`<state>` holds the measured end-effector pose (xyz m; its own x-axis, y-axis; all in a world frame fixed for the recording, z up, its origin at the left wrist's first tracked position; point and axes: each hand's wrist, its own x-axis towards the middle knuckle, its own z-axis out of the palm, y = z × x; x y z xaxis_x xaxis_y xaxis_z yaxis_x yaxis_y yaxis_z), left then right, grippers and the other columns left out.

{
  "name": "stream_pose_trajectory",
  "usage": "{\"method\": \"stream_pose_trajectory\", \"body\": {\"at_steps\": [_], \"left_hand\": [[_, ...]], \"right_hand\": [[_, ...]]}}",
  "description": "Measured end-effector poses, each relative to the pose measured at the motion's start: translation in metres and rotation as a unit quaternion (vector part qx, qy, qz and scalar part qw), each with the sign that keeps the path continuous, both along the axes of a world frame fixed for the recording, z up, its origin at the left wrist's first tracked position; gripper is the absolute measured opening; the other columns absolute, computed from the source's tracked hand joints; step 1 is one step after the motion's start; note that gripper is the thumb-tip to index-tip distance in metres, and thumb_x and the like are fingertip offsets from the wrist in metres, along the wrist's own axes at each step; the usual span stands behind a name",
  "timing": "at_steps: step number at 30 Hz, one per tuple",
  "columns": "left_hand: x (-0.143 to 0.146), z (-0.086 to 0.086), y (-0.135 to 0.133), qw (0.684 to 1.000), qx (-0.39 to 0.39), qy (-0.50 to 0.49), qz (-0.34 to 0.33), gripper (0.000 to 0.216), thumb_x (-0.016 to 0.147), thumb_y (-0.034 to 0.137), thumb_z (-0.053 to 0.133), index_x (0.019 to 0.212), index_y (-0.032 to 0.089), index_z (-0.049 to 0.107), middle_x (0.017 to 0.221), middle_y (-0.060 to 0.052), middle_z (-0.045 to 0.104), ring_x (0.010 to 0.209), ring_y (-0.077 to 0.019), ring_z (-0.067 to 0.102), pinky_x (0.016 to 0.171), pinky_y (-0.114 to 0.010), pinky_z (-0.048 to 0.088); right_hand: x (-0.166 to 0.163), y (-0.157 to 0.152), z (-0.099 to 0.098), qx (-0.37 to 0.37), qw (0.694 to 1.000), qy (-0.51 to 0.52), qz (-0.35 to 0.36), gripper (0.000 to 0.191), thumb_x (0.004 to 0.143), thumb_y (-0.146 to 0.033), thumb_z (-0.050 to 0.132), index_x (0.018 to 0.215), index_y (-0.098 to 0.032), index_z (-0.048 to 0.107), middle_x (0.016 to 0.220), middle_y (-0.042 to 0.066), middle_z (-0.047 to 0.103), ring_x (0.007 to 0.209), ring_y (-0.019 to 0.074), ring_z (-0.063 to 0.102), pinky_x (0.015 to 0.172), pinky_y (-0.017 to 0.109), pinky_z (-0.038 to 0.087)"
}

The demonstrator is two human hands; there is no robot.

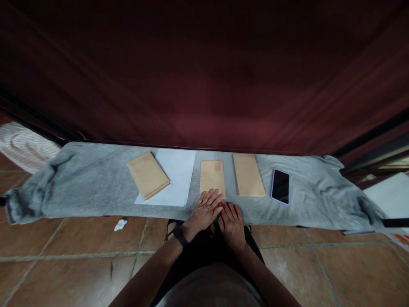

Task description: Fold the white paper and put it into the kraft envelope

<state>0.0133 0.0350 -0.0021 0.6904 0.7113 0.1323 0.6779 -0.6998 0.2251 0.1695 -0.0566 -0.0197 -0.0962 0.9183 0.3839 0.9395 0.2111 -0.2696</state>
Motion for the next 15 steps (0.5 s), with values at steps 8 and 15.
{"method": "stream_pose_trajectory", "body": {"at_steps": [8,15], "left_hand": [[-0.033,0.003,-0.036,0.997,0.050,0.003,0.064,0.062,0.105,0.042,0.036,0.160,0.018,0.023,0.161,-0.012,0.038,0.150,-0.0233,0.034,0.123,-0.046,0.030],[-0.031,-0.009,-0.042,0.979,0.050,-0.067,0.187,0.054,0.101,0.028,0.040,0.154,0.016,0.035,0.148,-0.017,0.055,0.139,-0.0309,0.051,0.110,-0.050,0.046]], "right_hand": [[0.000,0.000,0.000,-0.001,1.000,-0.016,-0.001,0.047,0.101,-0.022,0.047,0.147,-0.016,0.052,0.149,0.009,0.056,0.139,0.0272,0.048,0.121,0.049,0.029],[-0.001,-0.001,-0.002,0.011,1.000,-0.007,0.000,0.048,0.101,-0.022,0.045,0.148,-0.016,0.051,0.148,0.010,0.057,0.140,0.0278,0.048,0.121,0.050,0.028]]}}
